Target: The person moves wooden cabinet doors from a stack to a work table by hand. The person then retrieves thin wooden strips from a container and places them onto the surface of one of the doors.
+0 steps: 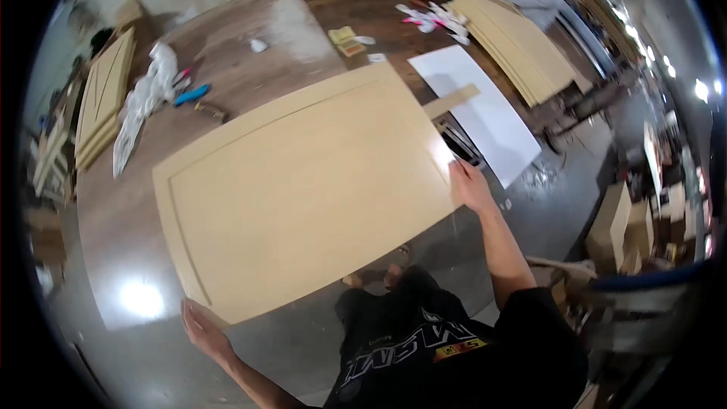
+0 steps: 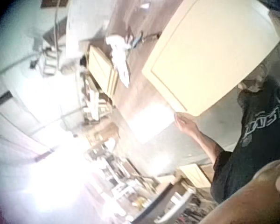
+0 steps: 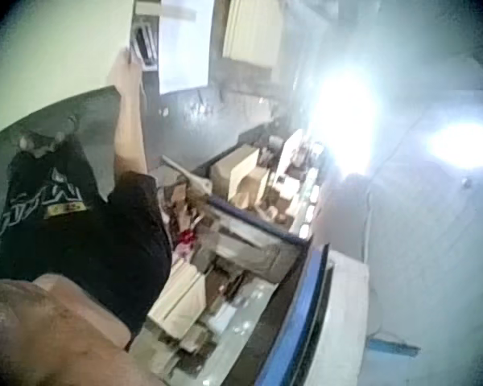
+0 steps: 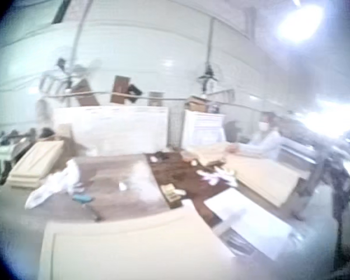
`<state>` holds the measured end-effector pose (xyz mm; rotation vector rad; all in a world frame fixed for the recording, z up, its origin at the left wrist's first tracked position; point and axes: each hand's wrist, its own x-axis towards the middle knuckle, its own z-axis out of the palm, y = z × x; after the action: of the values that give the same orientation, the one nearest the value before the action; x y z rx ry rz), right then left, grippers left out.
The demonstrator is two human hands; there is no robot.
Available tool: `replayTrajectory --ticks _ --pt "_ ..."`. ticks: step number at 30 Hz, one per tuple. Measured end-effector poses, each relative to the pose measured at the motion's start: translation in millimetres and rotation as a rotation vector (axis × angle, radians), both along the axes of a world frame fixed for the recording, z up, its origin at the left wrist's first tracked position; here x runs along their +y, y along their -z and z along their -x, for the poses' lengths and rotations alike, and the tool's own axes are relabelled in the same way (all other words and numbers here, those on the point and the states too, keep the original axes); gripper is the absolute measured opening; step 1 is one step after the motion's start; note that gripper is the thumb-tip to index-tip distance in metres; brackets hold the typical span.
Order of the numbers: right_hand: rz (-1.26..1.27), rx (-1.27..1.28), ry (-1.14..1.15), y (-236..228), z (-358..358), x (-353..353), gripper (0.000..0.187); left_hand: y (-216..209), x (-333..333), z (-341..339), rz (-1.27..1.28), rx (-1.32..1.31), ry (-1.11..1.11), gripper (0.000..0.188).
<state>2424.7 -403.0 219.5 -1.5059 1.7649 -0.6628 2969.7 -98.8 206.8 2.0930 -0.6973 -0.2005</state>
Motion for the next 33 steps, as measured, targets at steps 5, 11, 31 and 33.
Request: replayTrajectory --ticks 5,11,31,33 --pt "0.132 -0.080 0.149 4.6 20.3 8.1 0.039 5.3 -32.0 48.9 -0.134 -0.218 0.255 0.039" --pt "0.619 -0.365 0.202 26.1 26.3 38.8 0.025 -6.1 -57.7 207.0 -0.217 -0.714 0.522 0.041" --pt "0.219 -0.514 0.930 101.0 375.7 378.4 0.037 53.8 -50.6 701.0 -0.524 0.053 1.985 0.051" --pt "0.269 -0.516 0.942 89.2 425.7 365.9 0.036 53.9 -66.4 749.3 -0.693 -0.080 2.123 0.052"
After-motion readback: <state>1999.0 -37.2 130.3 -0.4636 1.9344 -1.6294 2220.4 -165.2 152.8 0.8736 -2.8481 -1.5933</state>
